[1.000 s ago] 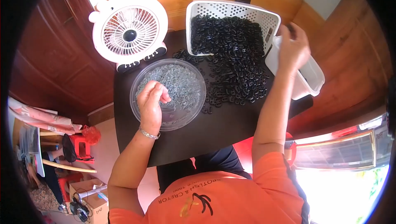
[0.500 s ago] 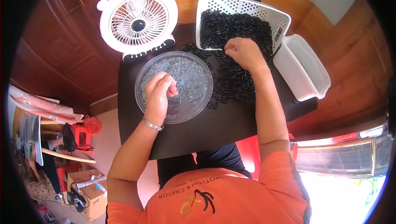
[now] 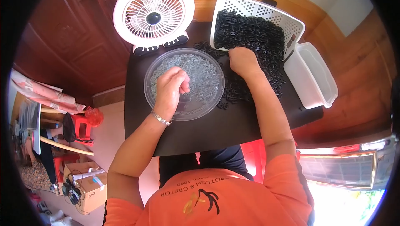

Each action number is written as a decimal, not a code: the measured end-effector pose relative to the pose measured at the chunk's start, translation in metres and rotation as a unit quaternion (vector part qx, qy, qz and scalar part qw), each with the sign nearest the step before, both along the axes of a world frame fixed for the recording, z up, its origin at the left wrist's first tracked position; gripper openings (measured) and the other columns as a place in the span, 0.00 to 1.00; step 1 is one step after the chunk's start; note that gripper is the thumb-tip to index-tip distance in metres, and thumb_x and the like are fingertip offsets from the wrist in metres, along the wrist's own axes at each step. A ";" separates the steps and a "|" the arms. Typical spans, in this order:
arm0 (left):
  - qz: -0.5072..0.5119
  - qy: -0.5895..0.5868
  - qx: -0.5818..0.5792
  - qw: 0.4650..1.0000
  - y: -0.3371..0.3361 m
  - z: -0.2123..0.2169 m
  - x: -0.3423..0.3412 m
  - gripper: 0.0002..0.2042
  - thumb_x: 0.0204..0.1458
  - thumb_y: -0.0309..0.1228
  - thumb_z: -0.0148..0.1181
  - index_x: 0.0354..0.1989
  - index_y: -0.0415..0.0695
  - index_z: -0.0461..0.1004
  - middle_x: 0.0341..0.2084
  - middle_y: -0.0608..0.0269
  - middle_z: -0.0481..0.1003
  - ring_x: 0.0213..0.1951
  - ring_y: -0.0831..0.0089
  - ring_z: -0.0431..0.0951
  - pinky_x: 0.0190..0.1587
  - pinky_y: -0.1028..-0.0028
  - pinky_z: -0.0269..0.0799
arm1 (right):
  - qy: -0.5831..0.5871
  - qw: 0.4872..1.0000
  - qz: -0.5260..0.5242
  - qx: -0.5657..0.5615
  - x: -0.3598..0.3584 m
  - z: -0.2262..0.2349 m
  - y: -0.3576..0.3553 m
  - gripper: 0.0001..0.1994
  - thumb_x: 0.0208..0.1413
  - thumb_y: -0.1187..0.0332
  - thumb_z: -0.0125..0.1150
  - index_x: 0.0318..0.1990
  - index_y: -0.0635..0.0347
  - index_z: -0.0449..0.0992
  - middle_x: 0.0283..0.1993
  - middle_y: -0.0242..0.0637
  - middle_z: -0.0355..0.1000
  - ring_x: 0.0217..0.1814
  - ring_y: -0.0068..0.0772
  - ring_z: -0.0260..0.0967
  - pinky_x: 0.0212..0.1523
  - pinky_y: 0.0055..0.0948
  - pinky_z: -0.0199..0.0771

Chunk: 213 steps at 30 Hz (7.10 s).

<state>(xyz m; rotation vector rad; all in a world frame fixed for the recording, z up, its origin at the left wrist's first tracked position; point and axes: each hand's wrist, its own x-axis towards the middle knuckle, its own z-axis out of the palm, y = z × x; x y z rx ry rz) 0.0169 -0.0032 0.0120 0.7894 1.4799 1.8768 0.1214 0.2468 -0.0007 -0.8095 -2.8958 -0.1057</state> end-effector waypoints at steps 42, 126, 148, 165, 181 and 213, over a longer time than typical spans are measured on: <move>-0.020 0.026 -0.010 0.999 0.000 -0.006 -0.006 0.11 0.60 0.36 0.47 0.33 0.42 0.70 0.22 0.64 0.73 0.23 0.77 0.73 0.28 0.79 0.67 | 0.306 0.775 0.129 -0.537 -0.007 0.036 -0.119 0.04 0.50 0.74 0.64 0.32 0.65 0.76 0.28 0.30 0.74 0.29 0.14 0.67 0.32 0.21 0.70; -0.045 -0.058 -0.082 0.994 -0.007 0.000 -0.038 0.08 0.57 0.33 0.49 0.29 0.44 0.71 0.19 0.68 0.70 0.20 0.77 0.71 0.24 0.78 0.66 | 0.138 0.902 0.343 -0.222 -0.002 0.033 -0.112 0.05 0.47 0.70 0.63 0.32 0.56 0.78 0.34 0.37 0.73 0.41 0.45 0.72 0.40 0.40 0.73; 0.005 -0.055 -0.059 0.997 -0.006 0.003 -0.039 0.08 0.57 0.34 0.50 0.28 0.45 0.68 0.18 0.69 0.68 0.19 0.77 0.69 0.24 0.79 0.62 | 0.181 0.890 0.314 -0.278 -0.010 0.017 -0.115 0.04 0.51 0.74 0.59 0.34 0.63 0.74 0.32 0.39 0.73 0.36 0.39 0.72 0.38 0.32 0.71; -0.124 -0.139 0.029 0.982 -0.002 -0.004 -0.025 0.08 0.56 0.34 0.52 0.31 0.42 0.71 0.26 0.63 0.74 0.26 0.72 0.75 0.31 0.76 0.69 | 0.288 0.753 0.191 -0.560 -0.013 0.021 -0.112 0.04 0.57 0.73 0.57 0.36 0.64 0.74 0.33 0.33 0.74 0.36 0.21 0.70 0.39 0.24 0.71; -0.104 -0.142 0.025 0.984 -0.005 0.003 -0.023 0.08 0.56 0.34 0.51 0.30 0.43 0.70 0.20 0.67 0.70 0.22 0.74 0.72 0.27 0.77 0.65 | 0.264 0.763 0.177 -0.563 -0.012 0.021 -0.109 0.13 0.65 0.64 0.48 0.31 0.64 0.69 0.27 0.32 0.68 0.30 0.23 0.65 0.36 0.25 0.68; -0.018 0.300 0.024 0.953 -0.003 0.012 -0.001 0.05 0.58 0.26 0.52 0.31 0.38 0.70 0.25 0.67 0.69 0.26 0.81 0.68 0.30 0.79 0.66 | 0.272 0.712 0.150 -0.629 -0.013 0.019 -0.111 0.12 0.63 0.64 0.53 0.31 0.63 0.72 0.24 0.29 0.69 0.27 0.18 0.65 0.29 0.21 0.68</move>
